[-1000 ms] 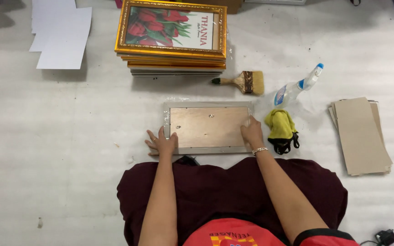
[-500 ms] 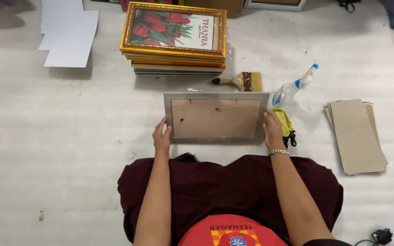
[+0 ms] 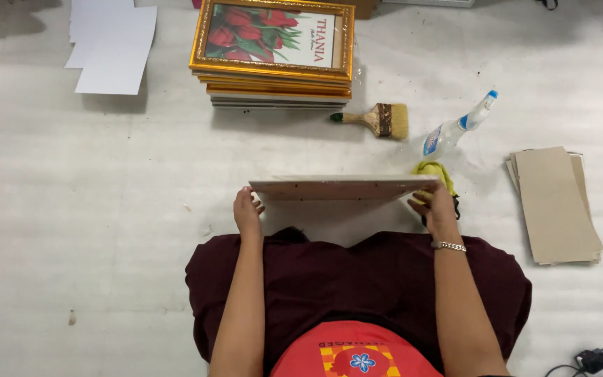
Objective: Cleaning a picture frame using a brush and a cloth
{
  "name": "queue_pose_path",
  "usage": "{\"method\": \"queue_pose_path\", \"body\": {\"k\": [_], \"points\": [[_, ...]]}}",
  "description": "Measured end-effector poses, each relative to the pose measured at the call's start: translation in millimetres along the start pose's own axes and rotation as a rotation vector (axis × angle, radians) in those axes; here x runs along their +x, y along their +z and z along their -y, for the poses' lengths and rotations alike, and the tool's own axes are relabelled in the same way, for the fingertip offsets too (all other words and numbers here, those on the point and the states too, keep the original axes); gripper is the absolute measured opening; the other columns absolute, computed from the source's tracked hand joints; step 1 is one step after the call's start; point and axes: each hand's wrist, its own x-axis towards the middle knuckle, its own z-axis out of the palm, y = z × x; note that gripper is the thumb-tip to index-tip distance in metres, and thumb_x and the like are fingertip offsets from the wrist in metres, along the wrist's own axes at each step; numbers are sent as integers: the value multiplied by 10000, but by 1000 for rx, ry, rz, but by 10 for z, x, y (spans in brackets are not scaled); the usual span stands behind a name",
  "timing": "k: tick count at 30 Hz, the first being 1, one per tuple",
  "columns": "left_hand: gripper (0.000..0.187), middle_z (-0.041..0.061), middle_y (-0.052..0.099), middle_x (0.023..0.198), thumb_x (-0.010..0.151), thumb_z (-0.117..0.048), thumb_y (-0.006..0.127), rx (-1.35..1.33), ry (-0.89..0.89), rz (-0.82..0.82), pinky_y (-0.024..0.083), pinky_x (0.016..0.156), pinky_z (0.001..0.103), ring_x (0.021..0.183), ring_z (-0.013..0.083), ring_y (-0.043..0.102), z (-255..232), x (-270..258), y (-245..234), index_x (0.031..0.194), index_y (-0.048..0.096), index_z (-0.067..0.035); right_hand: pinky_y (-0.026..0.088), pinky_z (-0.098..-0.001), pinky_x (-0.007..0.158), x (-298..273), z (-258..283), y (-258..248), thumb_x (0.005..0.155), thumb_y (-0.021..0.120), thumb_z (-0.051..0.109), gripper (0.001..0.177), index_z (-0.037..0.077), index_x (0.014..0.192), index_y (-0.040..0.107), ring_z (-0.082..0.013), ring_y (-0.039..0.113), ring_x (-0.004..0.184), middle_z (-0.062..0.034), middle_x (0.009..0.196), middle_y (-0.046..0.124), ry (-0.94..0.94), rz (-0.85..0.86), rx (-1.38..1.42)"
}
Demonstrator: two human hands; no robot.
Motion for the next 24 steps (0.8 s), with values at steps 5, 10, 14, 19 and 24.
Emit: {"method": "queue_pose_path", "body": {"k": [5, 10, 14, 19, 24], "points": [[606, 151, 644, 1004, 964, -496, 686, -328, -266, 125, 620, 813, 430, 826, 237, 660, 163, 70, -178, 1395, 471, -128, 522, -559, 990, -341, 6, -185, 952, 709, 417, 553, -4, 1294, 597, -397, 624, 1079, -192, 1135, 554, 144, 98, -79], [396, 209, 619, 1127, 907, -272, 728, -382, -242, 143, 537, 891, 451, 1031, 298, 634, 100, 7, -156, 1208, 579, -63, 478, -473, 1052, -644, 117, -141, 860, 713, -114, 342, -40, 1192, 679, -357, 580, 1212, -263, 1324, 590, -94, 290, -444], [483, 178, 671, 1073, 871, -250, 814, -373, -154, 195, 572, 806, 384, 974, 263, 665, 312, 231, -174, 1260, 615, -45, 516, -475, 969, -90, -184, -171, 964, 725, 220, 553, 137, 1477, 536, -370, 601, 1169, -269, 1321, 562, 50, 173, -186], [440, 148, 695, 1033, 885, -119, 773, -306, -153, 212, 597, 752, 327, 927, 228, 695, 313, 267, -51, 1275, 596, -17, 459, -458, 1056, 560, -676, -331, 1012, 702, 350, 598, 123, 1523, 492, -325, 517, 1307, -253, 1431, 527, 22, 152, -239], [285, 125, 663, 1006, 893, -176, 745, -367, -284, 118, 595, 795, 376, 946, 244, 662, 120, 224, 41, 1129, 650, -45, 485, -494, 1026, 461, -739, -144, 1010, 695, 249, 640, 28, 1537, 407, -340, 583, 1224, -224, 1325, 593, 4, 197, -80]]}}
